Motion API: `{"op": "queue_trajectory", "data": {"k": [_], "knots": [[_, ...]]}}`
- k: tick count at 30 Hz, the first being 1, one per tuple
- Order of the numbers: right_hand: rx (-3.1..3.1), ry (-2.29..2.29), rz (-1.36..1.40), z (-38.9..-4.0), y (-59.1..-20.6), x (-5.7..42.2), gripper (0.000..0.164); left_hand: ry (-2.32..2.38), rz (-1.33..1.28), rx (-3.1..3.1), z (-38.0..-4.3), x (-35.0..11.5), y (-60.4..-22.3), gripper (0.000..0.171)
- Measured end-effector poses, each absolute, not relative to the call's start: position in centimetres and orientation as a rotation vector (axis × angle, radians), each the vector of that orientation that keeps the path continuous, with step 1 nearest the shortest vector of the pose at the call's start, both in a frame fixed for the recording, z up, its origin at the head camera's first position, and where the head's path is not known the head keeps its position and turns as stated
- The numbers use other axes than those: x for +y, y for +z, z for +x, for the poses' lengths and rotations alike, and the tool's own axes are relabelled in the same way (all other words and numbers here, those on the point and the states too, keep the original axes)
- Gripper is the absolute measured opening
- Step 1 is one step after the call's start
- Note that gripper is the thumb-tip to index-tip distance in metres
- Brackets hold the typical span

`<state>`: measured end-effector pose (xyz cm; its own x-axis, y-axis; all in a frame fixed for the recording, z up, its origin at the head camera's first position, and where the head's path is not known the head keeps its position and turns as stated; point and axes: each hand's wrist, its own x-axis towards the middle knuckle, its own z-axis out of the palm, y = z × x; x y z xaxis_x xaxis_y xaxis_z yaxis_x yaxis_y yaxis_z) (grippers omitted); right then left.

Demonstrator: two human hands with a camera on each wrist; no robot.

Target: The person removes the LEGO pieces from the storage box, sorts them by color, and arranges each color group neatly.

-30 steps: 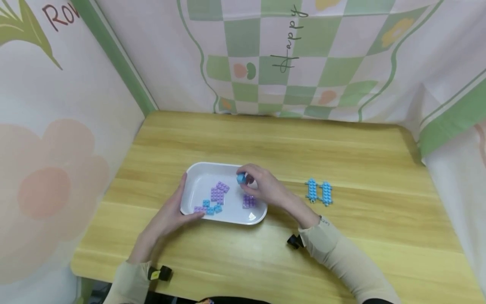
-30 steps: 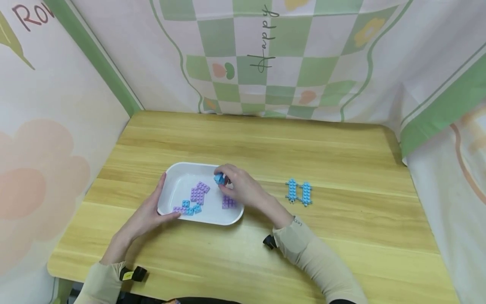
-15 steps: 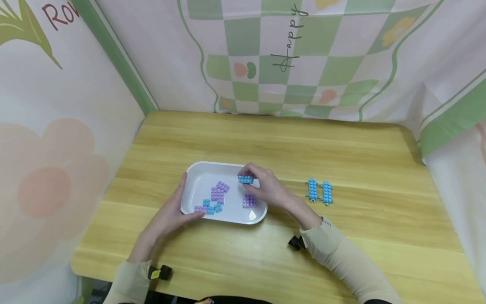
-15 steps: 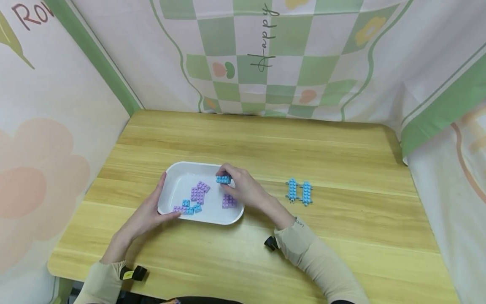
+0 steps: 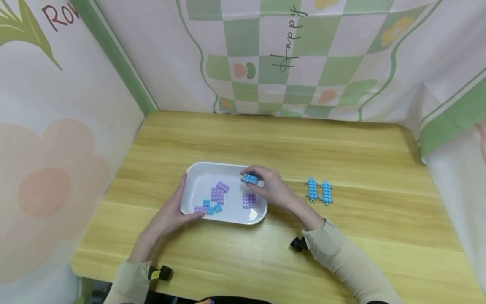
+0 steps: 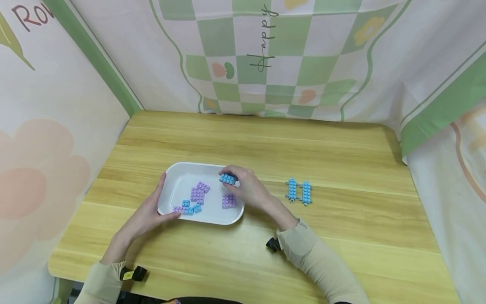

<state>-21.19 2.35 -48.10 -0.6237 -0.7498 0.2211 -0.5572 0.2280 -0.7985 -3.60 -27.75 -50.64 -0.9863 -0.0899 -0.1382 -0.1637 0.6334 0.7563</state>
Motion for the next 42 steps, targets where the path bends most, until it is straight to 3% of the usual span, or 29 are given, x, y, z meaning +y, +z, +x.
{"op": "queue_trajectory", "data": {"k": [13,17,23,28,42], "knots": [[2.392,-1.527,-1.380,-21.2,-48.4,2.9,0.017,1.312,-0.218,2.756,-3.4,-27.8,-50.8,0.139],[2.346,-1.546,-1.264,-21.1,-48.0,2.2,0.009,1.309,-0.218,2.756,-3.4,-27.9,-50.9,0.138],[2.157,-1.422,-1.037,-20.7,-47.5,1.5,0.022,1.306,-0.209,2.757,-3.6,-27.8,-50.8,0.137],[2.039,-1.313,-1.093,-20.5,-47.5,1.7,0.037,1.301,-0.198,2.762,-3.7,-27.9,-50.8,0.137],[1.946,-1.443,-1.203,-19.7,-48.2,0.7,0.019,1.303,-0.214,2.748,-3.8,-27.9,-50.9,0.137]]}}
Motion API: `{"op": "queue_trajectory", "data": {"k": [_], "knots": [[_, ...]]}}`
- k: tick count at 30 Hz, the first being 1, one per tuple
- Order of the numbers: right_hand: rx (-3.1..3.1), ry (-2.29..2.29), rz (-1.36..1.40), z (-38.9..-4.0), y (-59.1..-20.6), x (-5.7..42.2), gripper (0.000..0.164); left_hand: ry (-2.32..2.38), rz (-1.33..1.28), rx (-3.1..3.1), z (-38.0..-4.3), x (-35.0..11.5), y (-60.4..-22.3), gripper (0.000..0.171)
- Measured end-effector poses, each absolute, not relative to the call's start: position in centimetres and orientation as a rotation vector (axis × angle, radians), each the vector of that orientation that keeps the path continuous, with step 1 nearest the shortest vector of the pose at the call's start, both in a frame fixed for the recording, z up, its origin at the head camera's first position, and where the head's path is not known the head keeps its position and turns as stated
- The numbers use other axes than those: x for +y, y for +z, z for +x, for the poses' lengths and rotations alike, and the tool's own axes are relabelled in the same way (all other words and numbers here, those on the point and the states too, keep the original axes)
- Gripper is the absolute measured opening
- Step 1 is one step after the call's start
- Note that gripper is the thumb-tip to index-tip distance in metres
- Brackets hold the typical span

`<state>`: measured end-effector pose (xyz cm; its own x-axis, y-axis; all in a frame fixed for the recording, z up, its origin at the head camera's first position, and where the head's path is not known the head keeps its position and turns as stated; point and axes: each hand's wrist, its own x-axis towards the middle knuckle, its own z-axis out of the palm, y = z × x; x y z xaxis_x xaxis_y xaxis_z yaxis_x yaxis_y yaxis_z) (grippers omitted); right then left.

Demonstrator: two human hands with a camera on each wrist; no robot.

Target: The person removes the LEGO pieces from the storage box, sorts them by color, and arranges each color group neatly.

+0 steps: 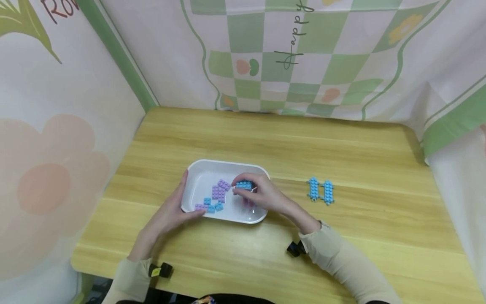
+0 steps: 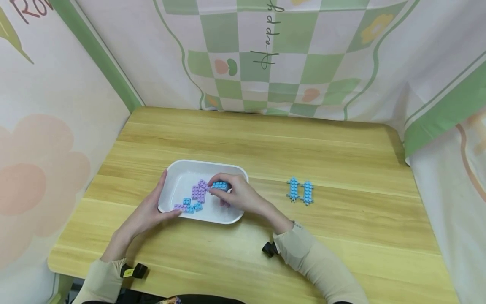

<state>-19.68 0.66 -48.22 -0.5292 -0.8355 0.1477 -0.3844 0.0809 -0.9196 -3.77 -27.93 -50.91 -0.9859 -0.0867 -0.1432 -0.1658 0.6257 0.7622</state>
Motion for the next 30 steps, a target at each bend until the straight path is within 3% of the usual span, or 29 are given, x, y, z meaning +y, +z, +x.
{"op": "queue_trajectory", "data": {"k": [4,14,18,30], "knots": [[2.012,-1.412,-1.199,-19.44,-48.19,0.41,0.012,1.312,-0.210,2.747,-3.78,-27.93,-50.92,0.137],[1.933,-1.097,-1.253,-19.84,-48.56,0.92,0.043,1.303,-0.210,2.746,-3.80,-27.91,-50.87,0.137],[1.898,-1.138,-1.360,-19.86,-48.31,0.80,0.039,1.305,-0.209,2.748,-3.87,-27.92,-50.91,0.137],[1.841,-1.159,-1.226,-19.45,-47.86,0.27,0.023,1.314,-0.217,2.742,-3.96,-27.88,-50.79,0.138]]}}
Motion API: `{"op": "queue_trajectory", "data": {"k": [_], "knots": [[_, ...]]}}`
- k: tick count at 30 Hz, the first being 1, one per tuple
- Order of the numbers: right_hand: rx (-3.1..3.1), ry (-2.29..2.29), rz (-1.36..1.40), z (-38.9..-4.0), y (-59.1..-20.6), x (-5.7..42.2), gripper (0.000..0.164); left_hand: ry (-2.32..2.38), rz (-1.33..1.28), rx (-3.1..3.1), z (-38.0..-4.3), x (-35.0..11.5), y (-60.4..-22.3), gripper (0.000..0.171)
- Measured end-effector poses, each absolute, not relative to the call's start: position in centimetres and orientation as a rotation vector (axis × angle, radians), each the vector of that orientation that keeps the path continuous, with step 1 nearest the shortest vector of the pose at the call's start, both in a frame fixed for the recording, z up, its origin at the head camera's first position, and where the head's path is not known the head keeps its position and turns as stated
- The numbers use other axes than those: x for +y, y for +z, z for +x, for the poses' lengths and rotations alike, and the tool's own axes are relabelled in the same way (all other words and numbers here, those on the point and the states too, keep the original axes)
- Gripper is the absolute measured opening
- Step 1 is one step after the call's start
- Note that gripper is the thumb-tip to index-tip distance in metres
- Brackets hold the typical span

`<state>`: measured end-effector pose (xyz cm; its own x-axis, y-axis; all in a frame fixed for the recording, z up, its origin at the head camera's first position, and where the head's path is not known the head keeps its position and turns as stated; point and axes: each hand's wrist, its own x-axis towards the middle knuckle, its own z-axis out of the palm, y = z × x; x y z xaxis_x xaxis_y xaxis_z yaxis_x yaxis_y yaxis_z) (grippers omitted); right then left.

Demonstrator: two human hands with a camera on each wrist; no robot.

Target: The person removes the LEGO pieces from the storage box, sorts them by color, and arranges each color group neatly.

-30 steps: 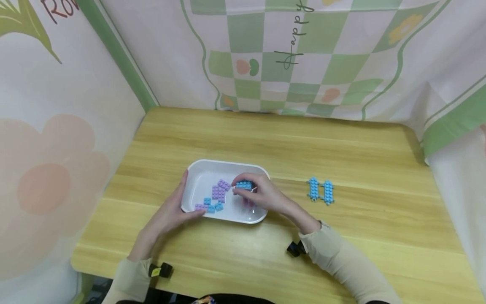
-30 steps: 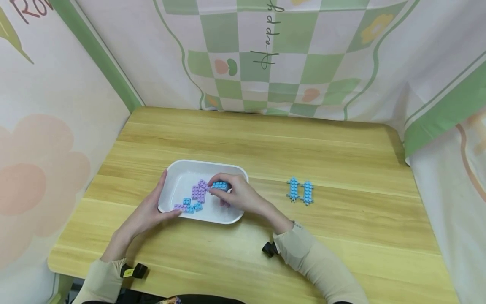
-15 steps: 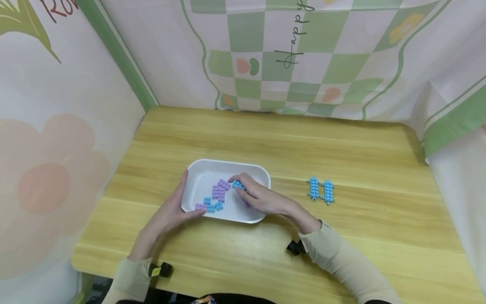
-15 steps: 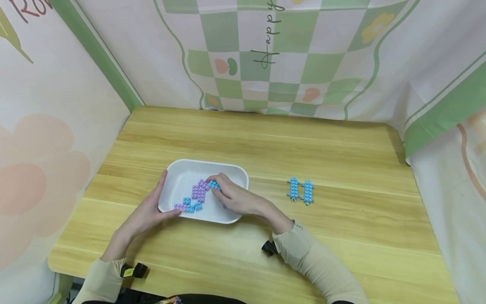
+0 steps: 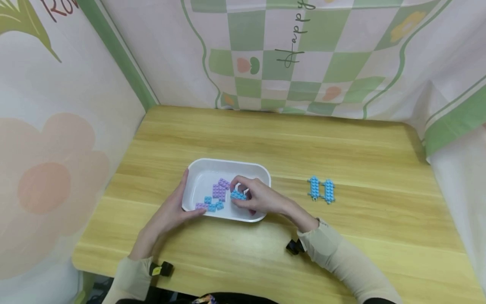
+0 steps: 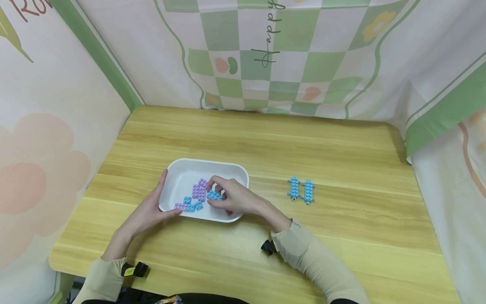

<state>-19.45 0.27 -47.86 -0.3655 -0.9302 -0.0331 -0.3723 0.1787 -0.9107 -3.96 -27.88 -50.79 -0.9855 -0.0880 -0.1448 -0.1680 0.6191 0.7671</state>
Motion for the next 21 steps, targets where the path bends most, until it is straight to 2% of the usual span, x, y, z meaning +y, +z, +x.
{"op": "queue_trajectory", "data": {"k": [14,21], "knots": [[1.882,-1.130,-1.333,-19.55,-48.32,0.22,0.028,1.297,-0.194,2.761,-4.06,-27.92,-51.01,0.137],[1.915,-1.138,-1.335,-19.62,-48.18,0.05,0.044,1.299,-0.207,2.757,-3.97,-28.00,-50.95,0.137]]}}
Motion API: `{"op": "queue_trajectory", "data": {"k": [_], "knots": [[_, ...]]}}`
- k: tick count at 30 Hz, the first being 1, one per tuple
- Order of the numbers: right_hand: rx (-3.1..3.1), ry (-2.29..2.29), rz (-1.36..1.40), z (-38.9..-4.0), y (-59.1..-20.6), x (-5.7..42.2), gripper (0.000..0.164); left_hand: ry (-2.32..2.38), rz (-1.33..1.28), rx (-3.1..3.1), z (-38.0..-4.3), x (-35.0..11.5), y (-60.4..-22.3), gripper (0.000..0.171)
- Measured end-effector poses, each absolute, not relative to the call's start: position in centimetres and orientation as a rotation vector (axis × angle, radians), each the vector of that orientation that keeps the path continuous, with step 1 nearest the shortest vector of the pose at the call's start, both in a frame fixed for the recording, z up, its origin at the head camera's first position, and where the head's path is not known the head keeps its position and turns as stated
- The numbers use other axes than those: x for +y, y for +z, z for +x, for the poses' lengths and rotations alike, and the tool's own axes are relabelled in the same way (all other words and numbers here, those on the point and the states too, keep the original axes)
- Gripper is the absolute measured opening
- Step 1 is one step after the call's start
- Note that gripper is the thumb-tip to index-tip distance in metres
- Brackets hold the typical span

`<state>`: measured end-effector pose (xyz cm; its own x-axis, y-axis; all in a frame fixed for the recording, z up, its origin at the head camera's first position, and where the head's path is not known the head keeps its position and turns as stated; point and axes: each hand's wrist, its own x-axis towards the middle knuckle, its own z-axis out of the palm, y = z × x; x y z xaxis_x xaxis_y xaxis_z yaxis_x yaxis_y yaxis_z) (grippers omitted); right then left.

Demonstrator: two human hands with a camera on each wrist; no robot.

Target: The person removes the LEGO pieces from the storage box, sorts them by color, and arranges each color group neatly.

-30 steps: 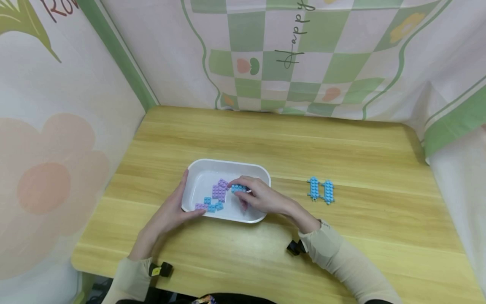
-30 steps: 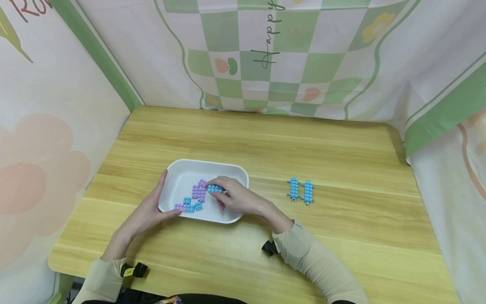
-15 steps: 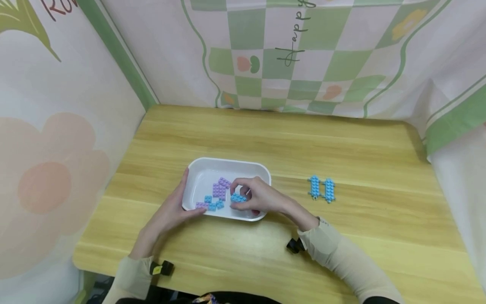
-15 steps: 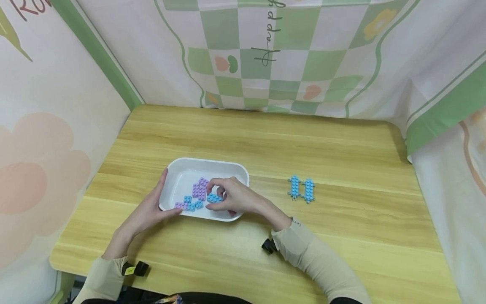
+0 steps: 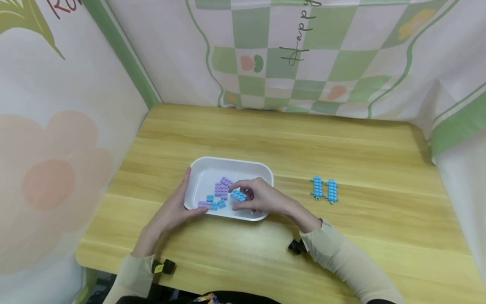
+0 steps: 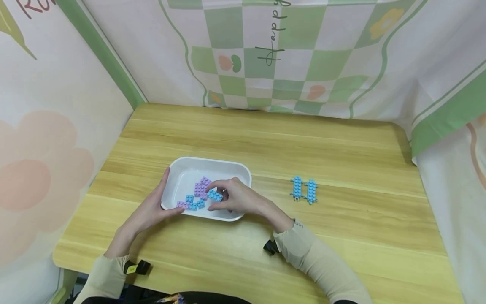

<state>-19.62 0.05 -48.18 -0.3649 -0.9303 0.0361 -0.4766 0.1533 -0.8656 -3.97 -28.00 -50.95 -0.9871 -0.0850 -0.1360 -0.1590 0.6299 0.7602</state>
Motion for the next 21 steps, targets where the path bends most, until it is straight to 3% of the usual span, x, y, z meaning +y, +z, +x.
{"op": "queue_trajectory", "data": {"k": [21], "knots": [[2.335,-1.292,-1.525,-19.6,-47.6,2.9,0.045,1.313,-0.214,2.747,-4.0,-27.8,-50.8,0.140]]}}
